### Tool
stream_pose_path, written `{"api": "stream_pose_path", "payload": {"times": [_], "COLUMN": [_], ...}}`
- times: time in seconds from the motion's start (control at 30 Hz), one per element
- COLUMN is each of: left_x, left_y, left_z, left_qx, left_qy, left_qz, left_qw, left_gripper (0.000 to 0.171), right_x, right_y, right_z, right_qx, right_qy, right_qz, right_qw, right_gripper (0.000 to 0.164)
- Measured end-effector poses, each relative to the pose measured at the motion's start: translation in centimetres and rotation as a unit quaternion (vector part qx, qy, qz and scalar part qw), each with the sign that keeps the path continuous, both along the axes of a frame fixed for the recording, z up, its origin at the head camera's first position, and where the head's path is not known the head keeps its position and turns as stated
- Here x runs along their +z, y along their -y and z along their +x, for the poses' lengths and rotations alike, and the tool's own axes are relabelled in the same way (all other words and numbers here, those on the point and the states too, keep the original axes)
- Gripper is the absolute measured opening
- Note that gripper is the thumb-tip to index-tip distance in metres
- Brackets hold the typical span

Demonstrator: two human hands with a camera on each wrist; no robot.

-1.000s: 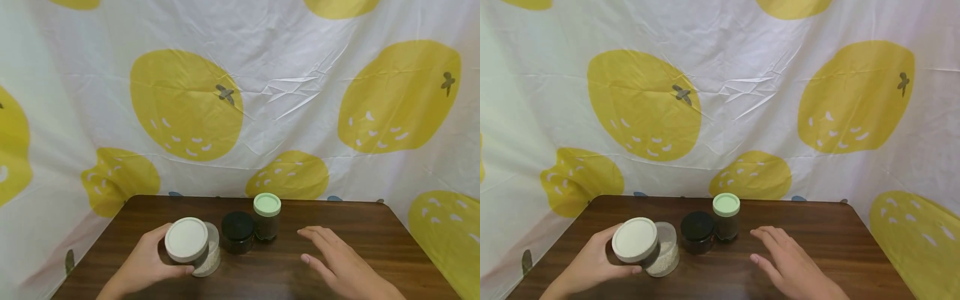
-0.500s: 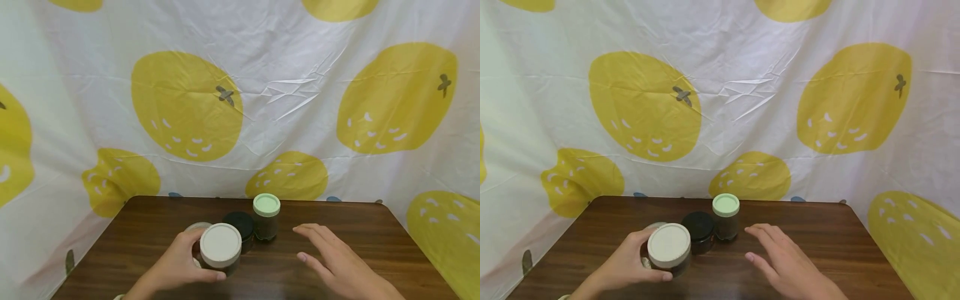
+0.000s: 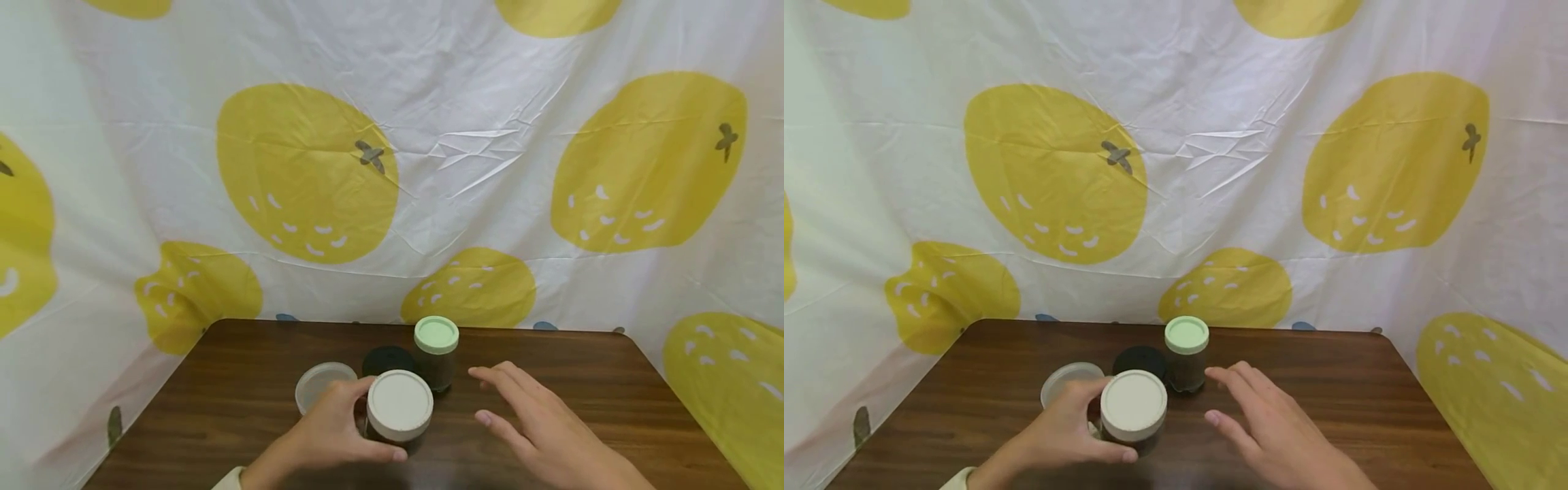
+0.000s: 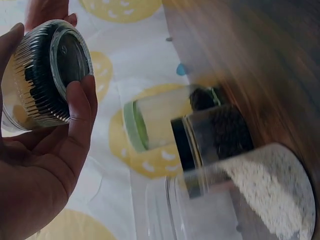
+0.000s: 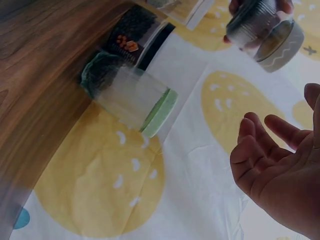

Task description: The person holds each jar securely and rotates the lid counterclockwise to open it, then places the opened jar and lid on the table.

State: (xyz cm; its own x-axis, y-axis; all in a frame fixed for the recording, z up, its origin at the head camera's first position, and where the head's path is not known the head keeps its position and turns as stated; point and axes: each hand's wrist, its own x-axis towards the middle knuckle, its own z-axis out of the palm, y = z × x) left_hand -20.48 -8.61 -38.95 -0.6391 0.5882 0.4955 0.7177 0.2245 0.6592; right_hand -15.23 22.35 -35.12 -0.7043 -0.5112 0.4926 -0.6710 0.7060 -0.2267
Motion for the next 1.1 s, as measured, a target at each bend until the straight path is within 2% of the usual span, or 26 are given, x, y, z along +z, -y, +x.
{"api": "stream_pose_path", "payload": {"times": [0.1, 0.3, 0.37, 0.47, 0.6, 0.7, 0.9, 1.1], "left_x": [-0.2, -0.7, -0.8, -1.0, -1.3, -1.4, -1.6, -1.6], "left_y": [-0.9, -2.4, -2.8, -3.3, -3.9, -4.3, -5.0, -5.2], "left_z": [-0.1, 0.0, -0.1, -0.2, -0.2, -0.1, 0.2, 0.5], "left_qx": [-0.004, -0.021, -0.027, -0.031, -0.035, -0.033, -0.014, 0.0], "left_qy": [-0.013, 0.021, 0.021, 0.001, -0.012, -0.013, -0.014, 0.007], "left_qz": [0.004, 0.015, 0.015, 0.006, -0.005, -0.003, -0.002, -0.007], "left_qw": [0.9999, 0.9995, 0.9993, 0.9995, 0.9993, 0.9994, 0.9998, 1.0], "left_gripper": [0.065, 0.066, 0.066, 0.064, 0.063, 0.062, 0.06, 0.063], "right_x": [0.2, 0.8, 1.0, 1.5, 1.9, 2.0, 1.9, 1.6], "right_y": [0.5, 1.4, 1.8, 2.4, 3.4, 4.0, 4.9, 5.5], "right_z": [0.1, 0.3, 0.3, 0.4, 0.4, 0.5, 0.7, 0.5], "right_qx": [0.0, -0.002, -0.011, -0.044, -0.1, -0.123, -0.144, -0.147], "right_qy": [-0.005, -0.023, -0.025, -0.027, -0.019, -0.01, -0.01, -0.035], "right_qz": [-0.006, -0.02, -0.02, -0.015, 0.011, 0.036, 0.087, 0.12], "right_qw": [1.0, 1.0, 0.999, 0.999, 0.995, 0.992, 0.986, 0.981], "right_gripper": [0.046, 0.047, 0.046, 0.045, 0.049, 0.057, 0.073, 0.075]}}
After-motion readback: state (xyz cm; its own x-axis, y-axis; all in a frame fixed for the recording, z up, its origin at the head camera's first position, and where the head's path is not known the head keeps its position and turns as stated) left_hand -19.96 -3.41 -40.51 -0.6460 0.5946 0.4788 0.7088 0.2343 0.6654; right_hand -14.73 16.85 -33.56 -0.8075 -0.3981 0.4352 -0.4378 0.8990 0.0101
